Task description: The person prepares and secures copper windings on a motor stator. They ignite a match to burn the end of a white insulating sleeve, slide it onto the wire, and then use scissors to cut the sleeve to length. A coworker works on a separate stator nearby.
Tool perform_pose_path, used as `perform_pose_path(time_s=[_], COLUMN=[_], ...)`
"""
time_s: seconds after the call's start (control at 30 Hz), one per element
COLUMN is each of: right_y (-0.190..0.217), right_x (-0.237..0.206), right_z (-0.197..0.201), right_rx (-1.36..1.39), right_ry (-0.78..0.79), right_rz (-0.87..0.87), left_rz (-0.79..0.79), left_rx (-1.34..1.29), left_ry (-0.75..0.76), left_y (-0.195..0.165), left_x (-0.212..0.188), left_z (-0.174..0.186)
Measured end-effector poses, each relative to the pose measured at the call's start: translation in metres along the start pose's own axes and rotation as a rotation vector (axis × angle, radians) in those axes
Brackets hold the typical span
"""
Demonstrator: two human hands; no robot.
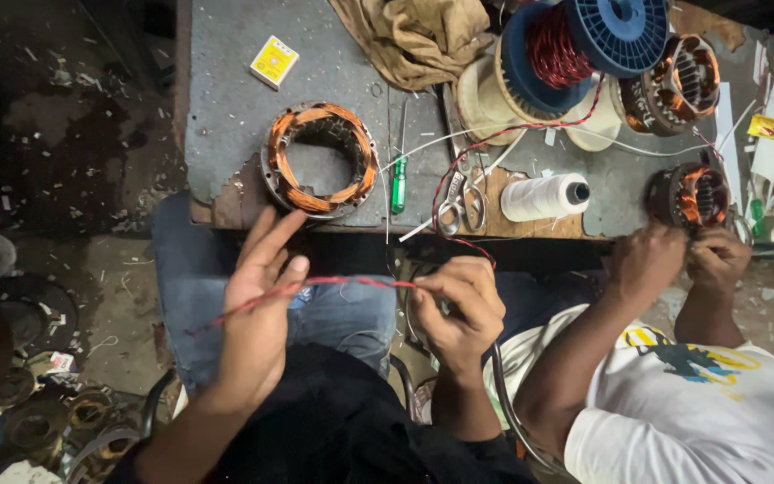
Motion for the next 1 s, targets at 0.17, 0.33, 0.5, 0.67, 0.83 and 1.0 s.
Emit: perform_pose_path(time_s=[0.17, 0.33, 0.5, 0.67, 0.83, 1.0], right_y=[-0.001, 0.013, 0.047, 0.083, 0.11, 0.146], right_x=[0.0, 0.008, 0.003, -0.031, -0.064, -0.105], right_z=[-0.001, -0.012, -0.007, 0.048, 0.112, 0.116], right_rx=[-0.052, -0.088, -0.436, -0.691, -0.547, -0.324], right_ry=[-0.041, 0.008, 0.008, -0.115, -0.293, -0.047], right_rz=[-0.027, 0.06, 0.111, 0.209, 0.279, 0.266], left_rz=[-0.12, -0.185, -0.189, 0.017, 0.322, 0.416], left_rx=[-0.065, -0.362, -0.367, -0.378, -0.298, -0.275], left_ry=[-0.026, -0.081, -0.027, 0.194, 0.531, 0.758], left_y=[0.003, 0.006, -0.007, 0.0, 0.043, 0.064], left_x=[-0.02, -0.003, 0.0, -0.011, -0.032, -0.052], left_z=[0.01, 0.054, 0.052, -0.009, -0.101, -0.181])
Point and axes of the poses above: each hand's wrist, its own x-axis towards the middle knuckle, its own z-axis out of the back of the hand, y = z × x, the point moved 9 cm from there along x, towards the middle knuckle, and after that the axes turned 10 degrees about x, right-handed, at the moved point
